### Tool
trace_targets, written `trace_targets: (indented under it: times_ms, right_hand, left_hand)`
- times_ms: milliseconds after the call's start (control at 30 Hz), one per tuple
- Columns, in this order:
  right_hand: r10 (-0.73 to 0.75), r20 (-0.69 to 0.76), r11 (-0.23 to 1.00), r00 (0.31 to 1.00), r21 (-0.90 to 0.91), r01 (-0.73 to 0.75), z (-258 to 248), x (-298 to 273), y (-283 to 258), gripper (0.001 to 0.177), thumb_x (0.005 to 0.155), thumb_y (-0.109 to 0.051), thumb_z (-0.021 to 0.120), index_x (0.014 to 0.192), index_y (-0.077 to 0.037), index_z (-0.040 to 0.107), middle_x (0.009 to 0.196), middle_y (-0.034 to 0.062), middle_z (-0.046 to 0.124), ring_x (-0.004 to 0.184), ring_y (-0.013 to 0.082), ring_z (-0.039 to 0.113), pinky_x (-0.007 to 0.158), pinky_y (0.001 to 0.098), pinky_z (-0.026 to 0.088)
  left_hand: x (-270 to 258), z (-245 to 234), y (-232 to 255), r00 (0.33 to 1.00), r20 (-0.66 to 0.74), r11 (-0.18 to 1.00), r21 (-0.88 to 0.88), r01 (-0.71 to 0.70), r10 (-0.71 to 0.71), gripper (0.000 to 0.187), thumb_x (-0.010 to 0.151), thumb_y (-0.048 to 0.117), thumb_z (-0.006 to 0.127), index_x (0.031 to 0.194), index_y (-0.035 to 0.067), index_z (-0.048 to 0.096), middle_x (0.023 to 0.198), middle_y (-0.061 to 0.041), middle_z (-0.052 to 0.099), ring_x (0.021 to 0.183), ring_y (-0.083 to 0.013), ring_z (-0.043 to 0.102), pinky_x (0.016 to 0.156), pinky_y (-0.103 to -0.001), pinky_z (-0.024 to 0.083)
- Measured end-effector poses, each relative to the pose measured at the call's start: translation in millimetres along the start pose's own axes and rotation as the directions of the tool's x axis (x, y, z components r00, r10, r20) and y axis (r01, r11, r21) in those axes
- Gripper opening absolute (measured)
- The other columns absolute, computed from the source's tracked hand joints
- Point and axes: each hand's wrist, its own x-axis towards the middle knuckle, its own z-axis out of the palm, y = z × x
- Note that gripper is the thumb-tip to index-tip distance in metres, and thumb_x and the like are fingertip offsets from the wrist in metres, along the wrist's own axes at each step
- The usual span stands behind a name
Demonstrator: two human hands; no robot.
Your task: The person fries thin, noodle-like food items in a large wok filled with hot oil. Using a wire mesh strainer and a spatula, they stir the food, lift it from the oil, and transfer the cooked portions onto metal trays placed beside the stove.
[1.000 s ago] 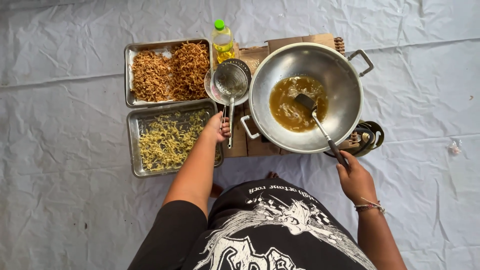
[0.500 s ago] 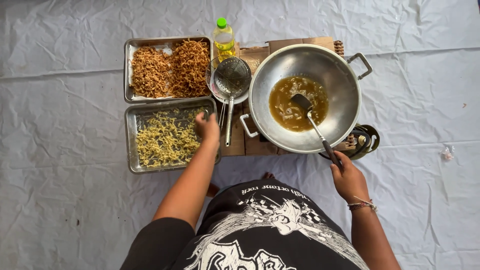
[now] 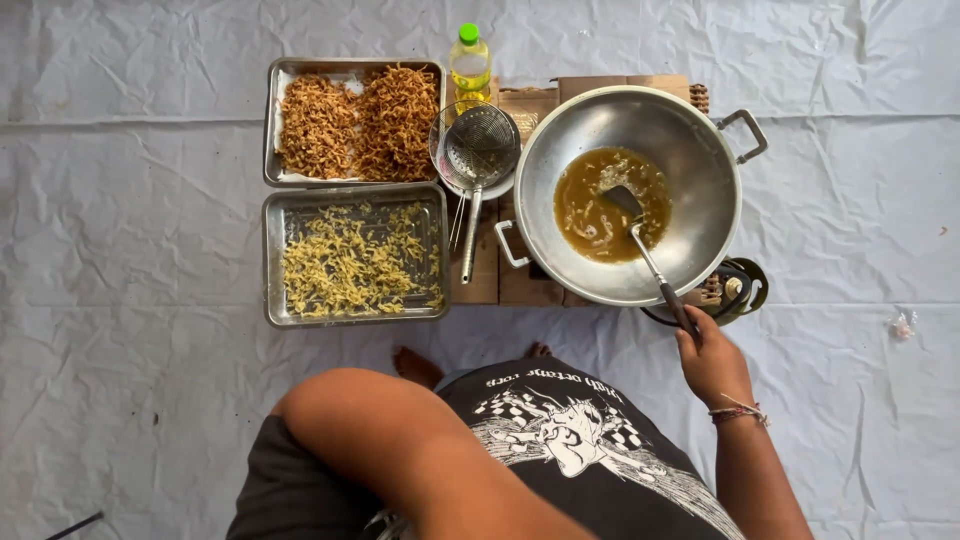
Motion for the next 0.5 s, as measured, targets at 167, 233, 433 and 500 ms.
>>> trace_targets:
  times_ms: [167, 233, 433, 500]
  right_hand:
    - [-0.004, -0.001, 1.000, 1.000, -0.006, 0.004, 1.4, -0.4, -0.8, 0.051, 0.101, -0.030, 0.056, 0.152, -0.026, 0.052, 0.137, 0.0197, 0.066, 0.127, 0.0413, 0.059, 0.110, 0.0533, 0.045]
    - [-0.007, 0.005, 1.000, 1.000, -0.010, 0.007, 1.8, -0.3, 0.7, 0.051, 0.102, -0.030, 0.055, 0.152, -0.025, 0.051, 0.137, 0.0204, 0.066, 0.127, 0.0418, 0.059, 0.110, 0.0537, 0.045]
    - [-0.024, -0.020, 1.000, 1.000, -0.019, 0.024, 3.5, 5.1, -1.4, 0.051, 0.102, -0.031, 0.055, 0.152, -0.025, 0.052, 0.133, 0.0231, 0.067, 0.126, 0.0438, 0.060, 0.109, 0.0549, 0.046]
    - [-0.031, -0.017, 0.999, 0.999, -0.009, 0.031, 2.6, 0.3, -2.8, 0.050, 0.102, -0.029, 0.056, 0.151, -0.023, 0.053, 0.133, 0.0248, 0.067, 0.125, 0.0457, 0.060, 0.108, 0.0562, 0.046]
  left_hand:
    - [-1.7, 2.7, 6.4, 0.999, 0.042, 1.000, -0.015, -0.007, 0.007, 0.059, 0.103, 0.049, 0.043, 0.136, 0.002, 0.057, 0.127, -0.017, 0.064, 0.116, -0.0247, 0.061, 0.094, -0.035, 0.052]
    - [-2.7, 1.3, 5.7, 0.998, 0.057, 1.000, -0.022, -0.008, 0.009, 0.059, 0.104, 0.049, 0.042, 0.136, 0.003, 0.058, 0.128, -0.016, 0.064, 0.117, -0.0241, 0.061, 0.095, -0.035, 0.051]
    - [15.0, -14.8, -3.5, 0.989, 0.143, 0.999, -0.024, -0.027, 0.031, 0.057, 0.106, 0.051, 0.039, 0.136, 0.007, 0.058, 0.130, -0.013, 0.064, 0.120, -0.0225, 0.061, 0.098, -0.035, 0.050]
    - [7.8, 5.2, 14.1, 0.986, 0.166, 0.999, -0.036, -0.015, 0.021, 0.056, 0.107, 0.052, 0.038, 0.136, 0.008, 0.058, 0.131, -0.012, 0.064, 0.121, -0.0219, 0.061, 0.099, -0.035, 0.050]
